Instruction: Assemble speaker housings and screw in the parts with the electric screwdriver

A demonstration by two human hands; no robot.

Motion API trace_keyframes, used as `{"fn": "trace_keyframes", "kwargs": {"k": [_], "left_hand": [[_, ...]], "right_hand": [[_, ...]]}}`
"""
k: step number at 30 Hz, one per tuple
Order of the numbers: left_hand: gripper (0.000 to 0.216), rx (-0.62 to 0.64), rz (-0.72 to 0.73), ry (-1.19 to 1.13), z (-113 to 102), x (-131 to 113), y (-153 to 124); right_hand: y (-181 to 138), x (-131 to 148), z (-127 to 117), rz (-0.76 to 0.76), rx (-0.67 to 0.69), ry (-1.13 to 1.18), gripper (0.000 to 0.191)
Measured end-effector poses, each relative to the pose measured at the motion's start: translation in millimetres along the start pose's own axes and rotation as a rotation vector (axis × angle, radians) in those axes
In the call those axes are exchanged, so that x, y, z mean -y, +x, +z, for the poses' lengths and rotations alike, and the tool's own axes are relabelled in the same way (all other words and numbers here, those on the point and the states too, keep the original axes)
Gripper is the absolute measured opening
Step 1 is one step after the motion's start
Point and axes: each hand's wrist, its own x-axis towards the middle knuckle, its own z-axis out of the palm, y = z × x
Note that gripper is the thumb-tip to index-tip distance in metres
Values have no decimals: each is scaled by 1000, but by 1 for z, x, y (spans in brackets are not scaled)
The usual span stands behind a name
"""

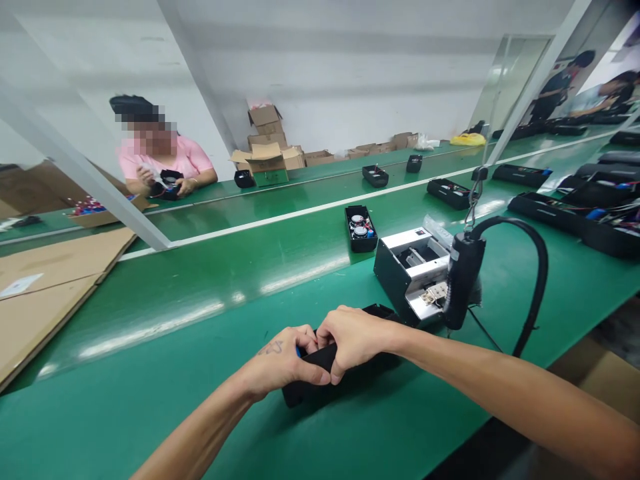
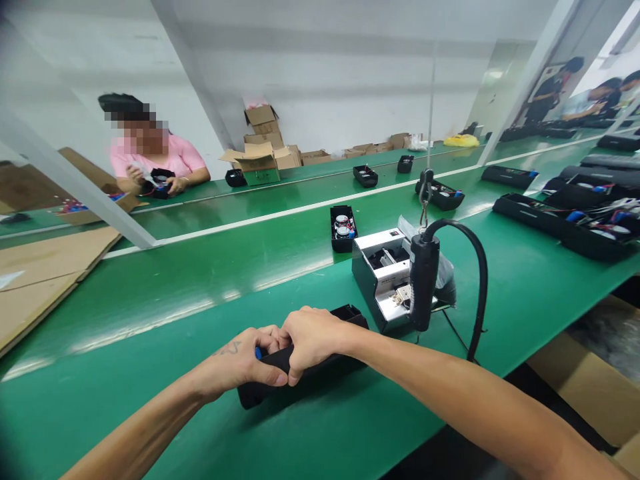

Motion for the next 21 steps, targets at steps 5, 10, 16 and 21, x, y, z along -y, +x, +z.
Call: {"fn": "trace_keyframes", "kwargs": {"k": [5,10,16,21], "left_hand": [[37,-8,17,3,3,0,-3],[37,16,2,-8,-4,-1,4],[38,36,-56,-21,-18,-1,15],[38,57,-100,-18,-24,4,23]], "right_hand": [[-6,-2,5,-30,-45,-34,35],[1,-9,-4,-89,-6,52,35],[23,-20,-21,-86,67,154,44],[31,-25,-25,-80,111,156,47]]}}
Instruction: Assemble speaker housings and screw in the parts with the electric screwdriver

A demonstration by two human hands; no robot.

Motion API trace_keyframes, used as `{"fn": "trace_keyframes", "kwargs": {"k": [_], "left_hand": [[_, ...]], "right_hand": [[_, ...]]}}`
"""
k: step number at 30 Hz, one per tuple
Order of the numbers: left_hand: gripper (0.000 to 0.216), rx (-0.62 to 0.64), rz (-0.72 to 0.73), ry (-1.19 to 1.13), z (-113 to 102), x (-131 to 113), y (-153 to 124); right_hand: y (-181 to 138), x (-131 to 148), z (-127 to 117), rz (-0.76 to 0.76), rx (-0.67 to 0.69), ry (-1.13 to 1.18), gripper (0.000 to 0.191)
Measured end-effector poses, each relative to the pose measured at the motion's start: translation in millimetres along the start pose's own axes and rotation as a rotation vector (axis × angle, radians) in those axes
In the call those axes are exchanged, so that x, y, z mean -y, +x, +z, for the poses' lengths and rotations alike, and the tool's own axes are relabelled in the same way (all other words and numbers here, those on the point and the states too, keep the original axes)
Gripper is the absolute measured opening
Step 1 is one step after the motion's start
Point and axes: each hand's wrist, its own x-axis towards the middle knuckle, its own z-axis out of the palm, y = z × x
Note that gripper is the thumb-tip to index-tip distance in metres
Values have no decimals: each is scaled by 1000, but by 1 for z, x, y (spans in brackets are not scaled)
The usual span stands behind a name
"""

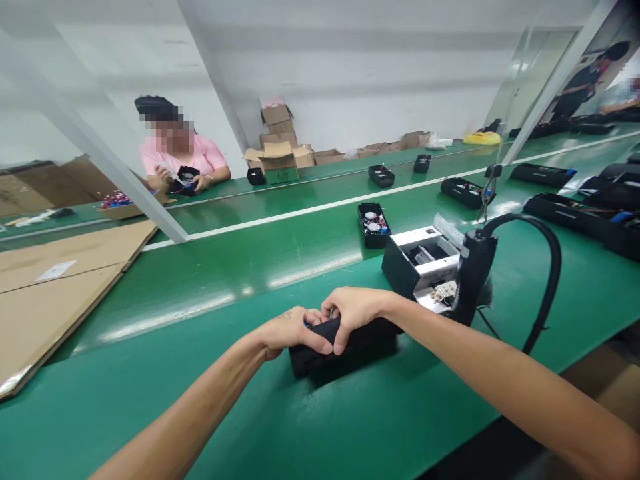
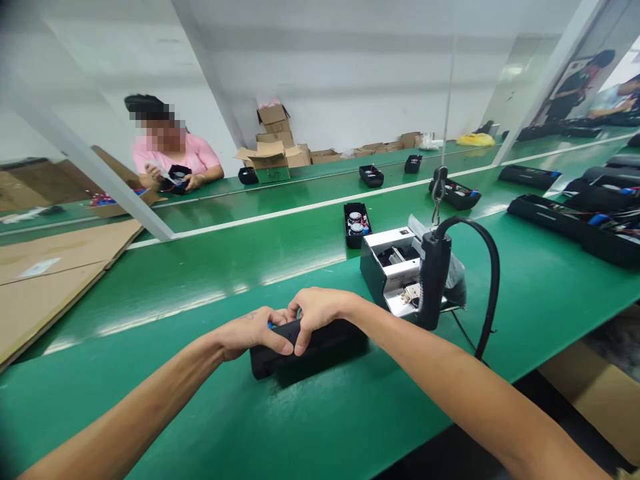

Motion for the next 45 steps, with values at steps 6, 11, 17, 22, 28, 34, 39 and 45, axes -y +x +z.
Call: {"fn": "trace_keyframes", "kwargs": {"k": [6,11,17,22,28,34,39,45], "left_hand": [[37,34,11,-16,-1,2,2],[35,35,12,-20,-1,0,0],[37,-22,49,12,5,-1,-8],[35,-73,116,77,18,-2,-18],[20,-287,301,212,70,25,-39],[21,-723,763,482,128,65,-52],[31,-783,778,500,139,71,-52],[24,-728,741,500,134,64,-55]], "right_hand": [[0,1,-1,15,8,-4,47],[-2,5,-1,19,11,-28,37],[-10,8,3,11,-22,-51,39],[-30,16,21,-13,-157,-101,36],[-65,17,93,-70,-417,-394,19],[-82,-8,170,-322,-772,-425,17],[-84,-9,182,-339,-869,-357,27],[-87,-4,176,-292,-805,-290,24]]}}
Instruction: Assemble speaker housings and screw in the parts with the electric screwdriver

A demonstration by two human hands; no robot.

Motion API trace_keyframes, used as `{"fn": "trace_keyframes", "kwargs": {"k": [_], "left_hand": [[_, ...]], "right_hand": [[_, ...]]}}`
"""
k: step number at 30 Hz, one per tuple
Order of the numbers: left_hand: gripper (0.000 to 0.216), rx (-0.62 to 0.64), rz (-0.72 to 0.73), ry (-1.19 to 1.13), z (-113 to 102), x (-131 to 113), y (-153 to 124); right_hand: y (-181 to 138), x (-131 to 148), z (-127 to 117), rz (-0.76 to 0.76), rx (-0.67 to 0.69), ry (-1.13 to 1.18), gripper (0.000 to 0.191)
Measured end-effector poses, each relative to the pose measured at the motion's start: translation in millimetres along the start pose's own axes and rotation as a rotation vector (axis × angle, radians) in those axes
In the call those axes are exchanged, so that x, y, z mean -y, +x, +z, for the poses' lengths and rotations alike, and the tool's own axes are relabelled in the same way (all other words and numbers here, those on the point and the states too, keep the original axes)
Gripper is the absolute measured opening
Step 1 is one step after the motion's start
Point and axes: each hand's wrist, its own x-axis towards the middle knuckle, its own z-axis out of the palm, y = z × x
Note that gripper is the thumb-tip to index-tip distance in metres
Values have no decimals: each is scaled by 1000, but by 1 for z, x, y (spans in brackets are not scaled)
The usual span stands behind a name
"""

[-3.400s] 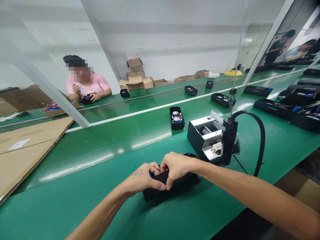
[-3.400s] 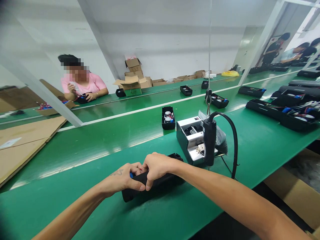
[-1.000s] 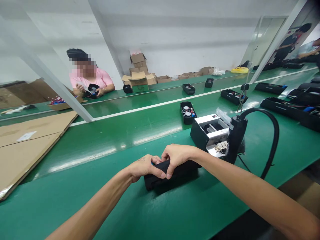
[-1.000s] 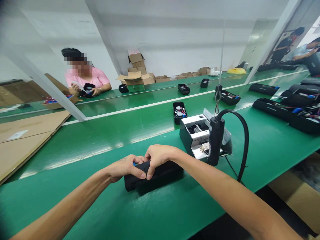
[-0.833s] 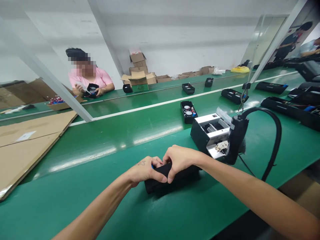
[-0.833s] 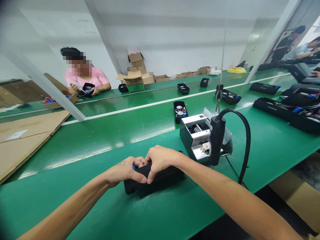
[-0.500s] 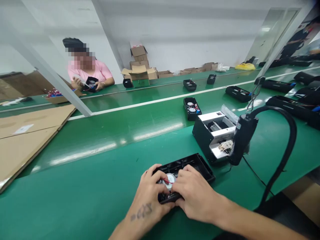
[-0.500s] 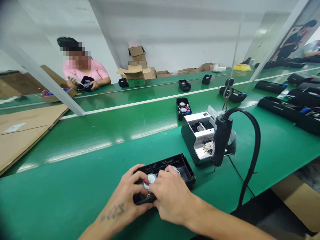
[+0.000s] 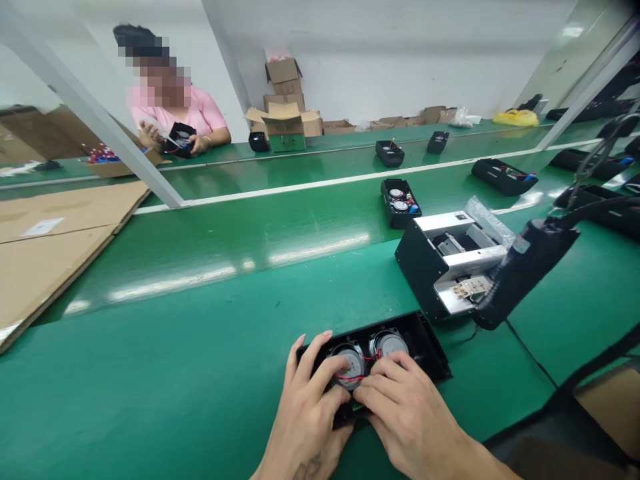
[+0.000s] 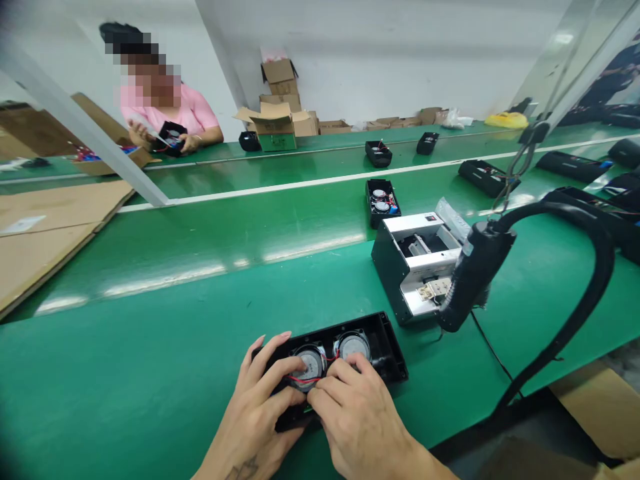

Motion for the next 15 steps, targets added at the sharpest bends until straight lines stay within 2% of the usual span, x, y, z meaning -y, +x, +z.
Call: {"fn": "trace_keyframes", "kwargs": {"k": [3,7,11,15], "left_hand": [[21,39,-12,3,-3,0,4],[19,39,-23,-8,-5,2,9],[24,53,-41,-24,-6,2,11],[25,62,-57,-36,-7,2,13]], "right_hand": [[2,-1,-7,72,96,58,20],[6,-2,-13,91,135,71,22],[7,2,-8,43,84,-59,19],[7,6,1,14,2,-163,27]]}}
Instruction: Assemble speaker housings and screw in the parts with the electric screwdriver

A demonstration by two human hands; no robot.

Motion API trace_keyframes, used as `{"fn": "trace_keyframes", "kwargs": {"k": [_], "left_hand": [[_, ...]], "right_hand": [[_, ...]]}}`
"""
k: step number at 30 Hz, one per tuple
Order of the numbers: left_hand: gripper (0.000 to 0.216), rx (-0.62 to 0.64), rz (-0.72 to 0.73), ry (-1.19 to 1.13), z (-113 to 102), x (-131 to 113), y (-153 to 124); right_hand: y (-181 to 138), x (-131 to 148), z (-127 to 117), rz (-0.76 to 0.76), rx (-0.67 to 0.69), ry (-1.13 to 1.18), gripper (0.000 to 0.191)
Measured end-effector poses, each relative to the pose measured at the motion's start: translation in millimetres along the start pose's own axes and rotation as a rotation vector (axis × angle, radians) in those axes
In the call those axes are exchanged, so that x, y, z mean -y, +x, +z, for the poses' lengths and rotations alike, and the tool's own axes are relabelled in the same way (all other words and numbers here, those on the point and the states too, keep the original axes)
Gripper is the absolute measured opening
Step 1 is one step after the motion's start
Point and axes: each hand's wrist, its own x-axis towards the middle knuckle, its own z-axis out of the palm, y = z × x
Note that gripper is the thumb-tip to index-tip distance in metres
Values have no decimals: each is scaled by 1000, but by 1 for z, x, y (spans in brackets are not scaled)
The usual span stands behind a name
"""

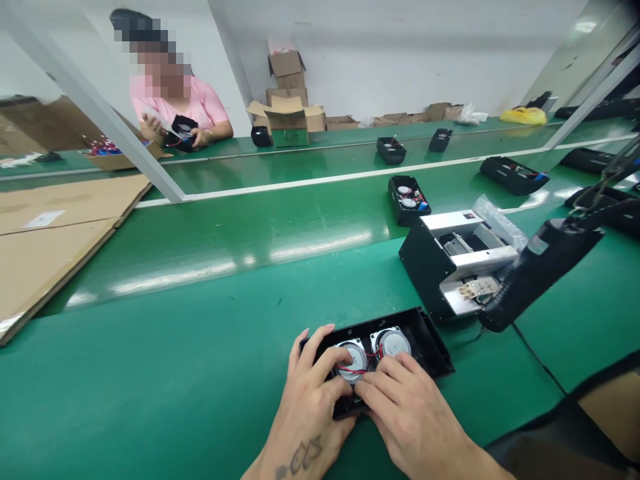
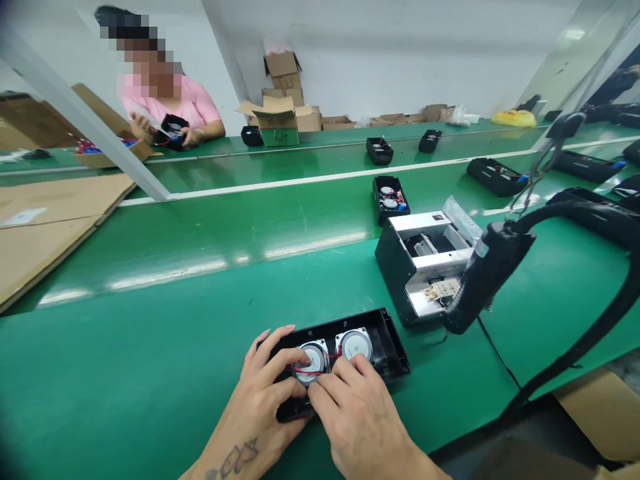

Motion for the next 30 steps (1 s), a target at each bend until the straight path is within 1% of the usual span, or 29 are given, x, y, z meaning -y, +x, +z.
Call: {"fn": "trace_keyframes", "kwargs": {"k": [4,9,11,14,16,19,22,24,27,30], "left_hand": [[28,-8,-2,-10,-2,-1,4],[29,-8,0,-8,-2,-1,5],[29,-4,-11,-12,-1,-1,5],[21,38,-50,-34,-2,0,7],[17,54,-64,-45,-3,1,9],[18,29,-43,-54,-3,1,9],[19,13,-25,-57,-2,2,5],[18,19,-24,-50,-1,3,1],[13,48,-25,-43,-2,5,1],[12,117,-59,-47,-6,6,7]], "right_hand": [[2,1,4,2,-68,-8,30],[4,2,5,15,-72,-2,25],[5,1,4,42,-60,14,23],[5,-1,1,97,3,52,22],[7,-2,-3,105,40,67,22],[10,-3,-12,94,103,85,22],[12,-2,-19,57,211,55,19],[14,-2,-22,30,261,38,20],[17,-3,-28,76,317,115,24],[27,-7,-43,123,407,162,22]]}}
